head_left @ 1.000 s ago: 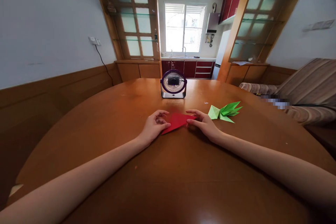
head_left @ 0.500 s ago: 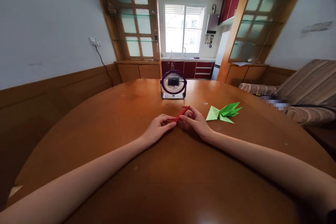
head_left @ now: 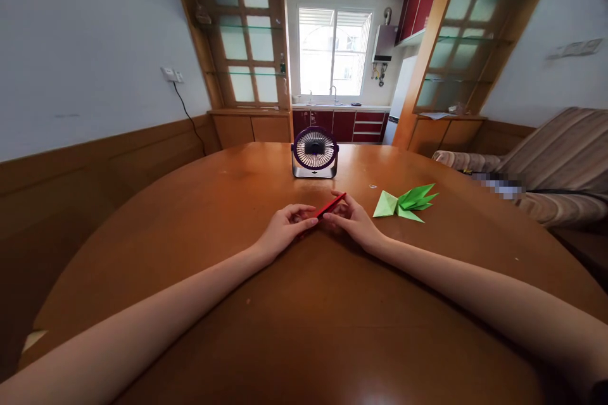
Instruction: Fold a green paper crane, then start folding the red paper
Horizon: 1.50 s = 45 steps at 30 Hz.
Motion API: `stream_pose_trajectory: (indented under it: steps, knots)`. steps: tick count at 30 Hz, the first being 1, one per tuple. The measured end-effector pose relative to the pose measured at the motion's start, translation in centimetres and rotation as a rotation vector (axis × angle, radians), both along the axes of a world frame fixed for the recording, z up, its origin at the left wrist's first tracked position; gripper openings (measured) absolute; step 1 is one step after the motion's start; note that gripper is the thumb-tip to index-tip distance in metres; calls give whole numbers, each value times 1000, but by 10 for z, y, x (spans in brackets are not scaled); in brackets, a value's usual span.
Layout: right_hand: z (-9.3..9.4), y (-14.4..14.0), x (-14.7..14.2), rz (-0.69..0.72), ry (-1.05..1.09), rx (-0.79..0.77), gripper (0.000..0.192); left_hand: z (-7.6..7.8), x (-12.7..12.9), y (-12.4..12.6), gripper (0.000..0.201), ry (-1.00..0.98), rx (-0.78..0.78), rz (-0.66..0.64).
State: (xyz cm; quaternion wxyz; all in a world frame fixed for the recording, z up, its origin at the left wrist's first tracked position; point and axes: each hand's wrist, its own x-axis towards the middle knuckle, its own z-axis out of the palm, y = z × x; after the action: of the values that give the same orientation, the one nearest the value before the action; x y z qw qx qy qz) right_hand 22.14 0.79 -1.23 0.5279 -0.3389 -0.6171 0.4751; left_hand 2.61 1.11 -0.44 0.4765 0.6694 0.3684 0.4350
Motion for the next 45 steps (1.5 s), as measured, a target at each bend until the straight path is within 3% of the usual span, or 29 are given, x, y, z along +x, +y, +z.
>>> stream_pose_trajectory:
  steps: [6,12,21,26,33,38,45]
  knots:
    - [-5,3,2,-4,-63,30,65,0,0,1,36,-44,-12,38]
    - [-4,-2,4,-91,-274,203,59,1,0,1,35,-106,1,33]
    - [-3,-2,12,-80,-322,250,25,3,-2,-2,35,-93,-69,-8]
    - [-4,1,19,-50,-372,266,20,5,-12,3,28,135,108,51]
    - [3,-1,32,21,-555,416,20,6,-30,15,18,492,378,19]
    - [5,-3,36,69,-686,528,25,6,-31,13,17,569,524,-86]
    - [7,-6,37,131,-783,621,26,7,-28,3,15,567,516,-225]
